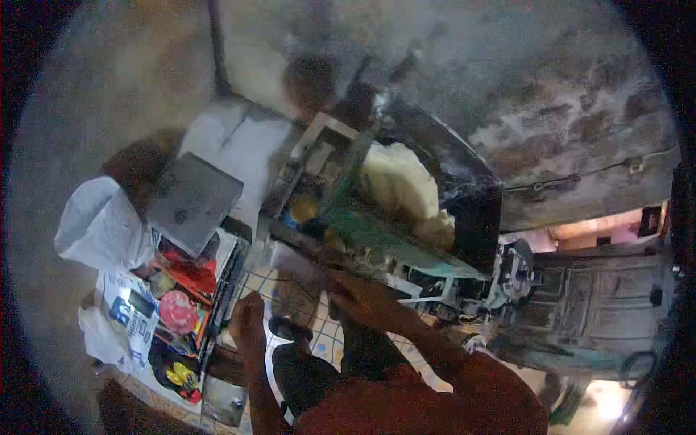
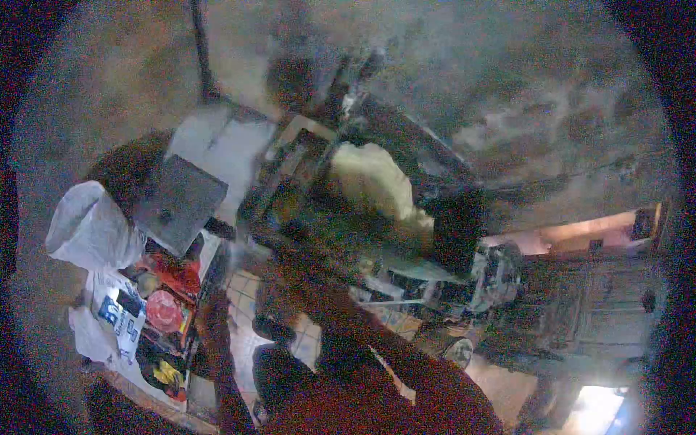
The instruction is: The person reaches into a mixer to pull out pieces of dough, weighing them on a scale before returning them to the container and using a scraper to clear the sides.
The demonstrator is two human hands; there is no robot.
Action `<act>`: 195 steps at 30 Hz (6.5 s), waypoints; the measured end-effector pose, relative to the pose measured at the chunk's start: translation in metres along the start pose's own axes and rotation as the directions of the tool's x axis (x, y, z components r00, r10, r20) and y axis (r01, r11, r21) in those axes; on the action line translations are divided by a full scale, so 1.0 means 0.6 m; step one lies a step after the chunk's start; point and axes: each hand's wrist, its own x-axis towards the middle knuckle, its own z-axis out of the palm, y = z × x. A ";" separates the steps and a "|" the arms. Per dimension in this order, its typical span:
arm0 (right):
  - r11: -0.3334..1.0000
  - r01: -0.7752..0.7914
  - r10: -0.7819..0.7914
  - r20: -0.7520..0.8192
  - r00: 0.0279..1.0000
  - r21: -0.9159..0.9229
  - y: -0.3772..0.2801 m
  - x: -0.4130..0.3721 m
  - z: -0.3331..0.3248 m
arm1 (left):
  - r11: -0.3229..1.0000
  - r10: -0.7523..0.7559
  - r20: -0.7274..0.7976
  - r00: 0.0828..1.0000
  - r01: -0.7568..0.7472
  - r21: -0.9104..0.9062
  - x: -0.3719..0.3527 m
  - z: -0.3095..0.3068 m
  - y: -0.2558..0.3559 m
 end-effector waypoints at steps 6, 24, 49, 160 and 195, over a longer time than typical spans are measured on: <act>0.758 -0.342 0.050 -0.474 0.879 -0.555 0.223 -0.175 -0.296 | 0.972 0.156 0.213 0.965 -0.188 0.141 0.155 0.251 0.162; 0.072 -0.408 -0.083 -0.413 0.907 -0.910 0.658 0.065 -0.550 | 0.896 -0.026 0.035 0.999 0.008 0.444 0.232 0.451 0.216; 0.318 -0.424 0.100 -0.415 0.904 -0.848 0.521 0.088 -0.556 | 0.936 0.041 0.023 0.999 -0.047 0.349 0.225 0.454 0.193; 0.126 -0.324 0.100 -0.313 0.945 -0.938 0.749 -0.010 -0.589 | 0.973 0.061 -0.027 0.998 -0.053 0.224 0.240 0.447 0.189; 0.270 -0.250 -0.069 -0.278 0.958 -0.930 0.636 0.146 -0.543 | 0.976 0.031 -0.050 0.998 -0.020 0.218 0.238 0.455 0.186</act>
